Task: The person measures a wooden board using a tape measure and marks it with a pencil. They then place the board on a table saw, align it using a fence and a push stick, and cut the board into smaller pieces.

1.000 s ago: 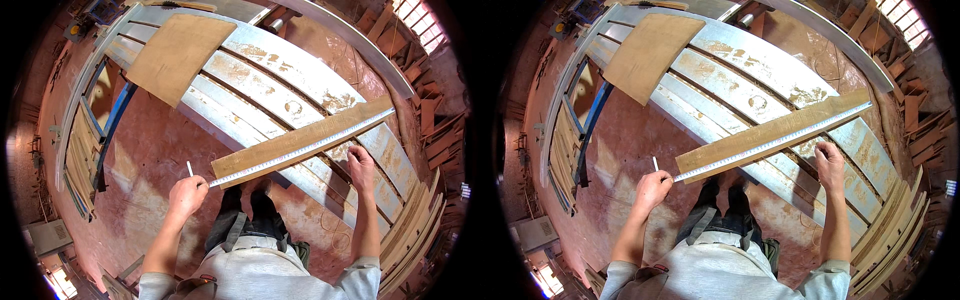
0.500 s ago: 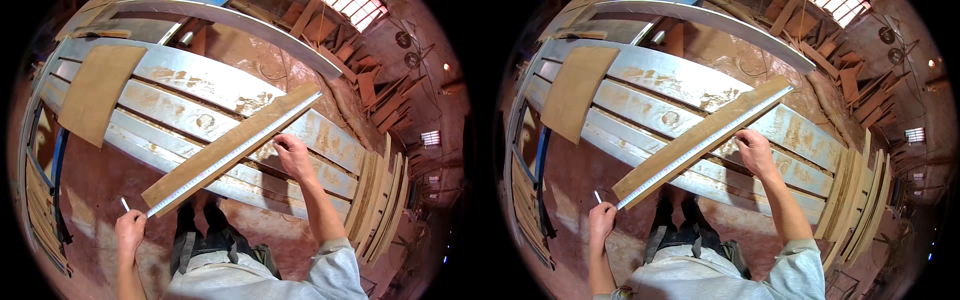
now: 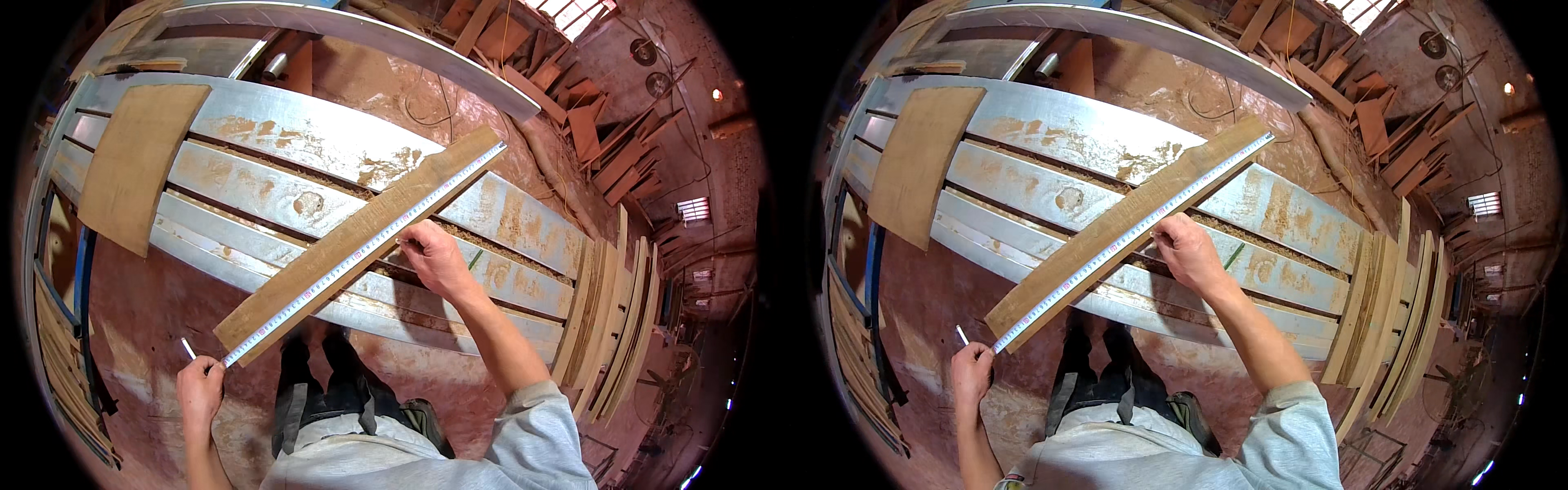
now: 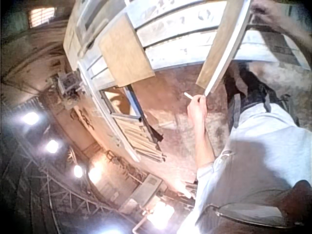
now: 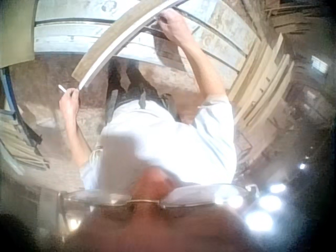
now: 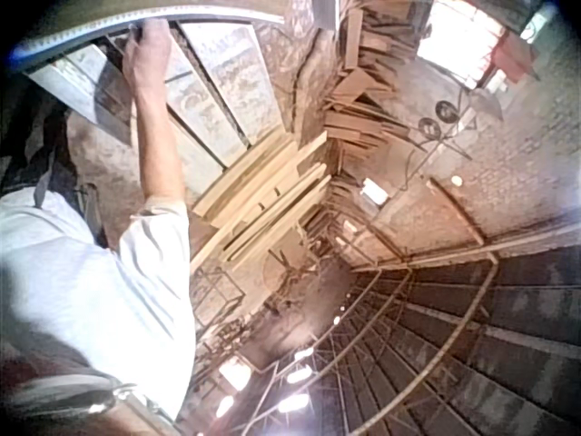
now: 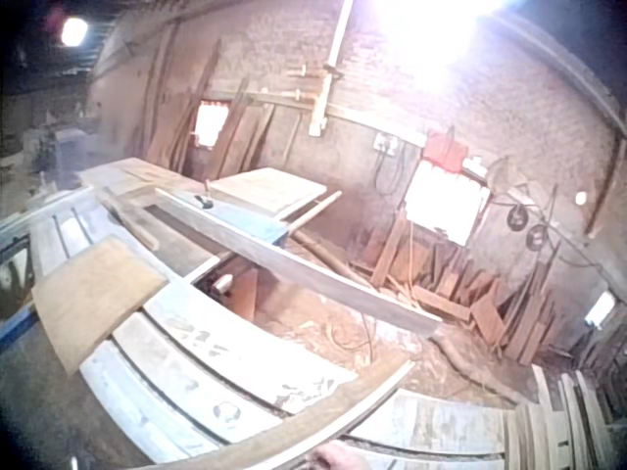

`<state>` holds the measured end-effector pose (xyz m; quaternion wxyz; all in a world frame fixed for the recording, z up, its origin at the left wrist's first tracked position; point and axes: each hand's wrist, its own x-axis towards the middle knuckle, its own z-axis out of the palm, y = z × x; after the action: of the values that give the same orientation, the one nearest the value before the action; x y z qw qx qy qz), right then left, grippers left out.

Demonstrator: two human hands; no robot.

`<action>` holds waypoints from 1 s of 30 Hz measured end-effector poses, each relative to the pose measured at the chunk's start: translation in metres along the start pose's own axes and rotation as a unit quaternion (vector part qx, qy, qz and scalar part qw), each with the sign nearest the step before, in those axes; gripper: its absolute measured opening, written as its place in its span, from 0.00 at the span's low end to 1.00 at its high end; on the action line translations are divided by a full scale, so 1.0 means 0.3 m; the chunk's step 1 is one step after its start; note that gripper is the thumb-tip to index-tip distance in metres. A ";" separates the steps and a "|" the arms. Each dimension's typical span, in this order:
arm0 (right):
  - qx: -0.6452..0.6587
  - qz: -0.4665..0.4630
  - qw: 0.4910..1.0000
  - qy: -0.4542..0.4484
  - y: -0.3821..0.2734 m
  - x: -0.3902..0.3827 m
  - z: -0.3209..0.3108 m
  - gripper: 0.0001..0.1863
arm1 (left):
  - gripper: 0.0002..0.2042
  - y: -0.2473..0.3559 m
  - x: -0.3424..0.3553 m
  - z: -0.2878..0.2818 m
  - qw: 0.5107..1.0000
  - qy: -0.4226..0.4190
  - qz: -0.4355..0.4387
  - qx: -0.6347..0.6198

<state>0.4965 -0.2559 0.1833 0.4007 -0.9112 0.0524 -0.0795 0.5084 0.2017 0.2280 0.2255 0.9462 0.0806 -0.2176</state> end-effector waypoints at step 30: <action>-0.014 -0.031 0.999 0.006 0.000 0.027 0.018 0.05 | 0.11 0.009 -0.001 -0.012 1.000 -0.026 -0.003 0.005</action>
<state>0.5055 -0.2533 0.1806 0.3846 -0.9176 0.0280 -0.0964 0.5101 0.2010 0.2319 0.2225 0.9411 0.0766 -0.2427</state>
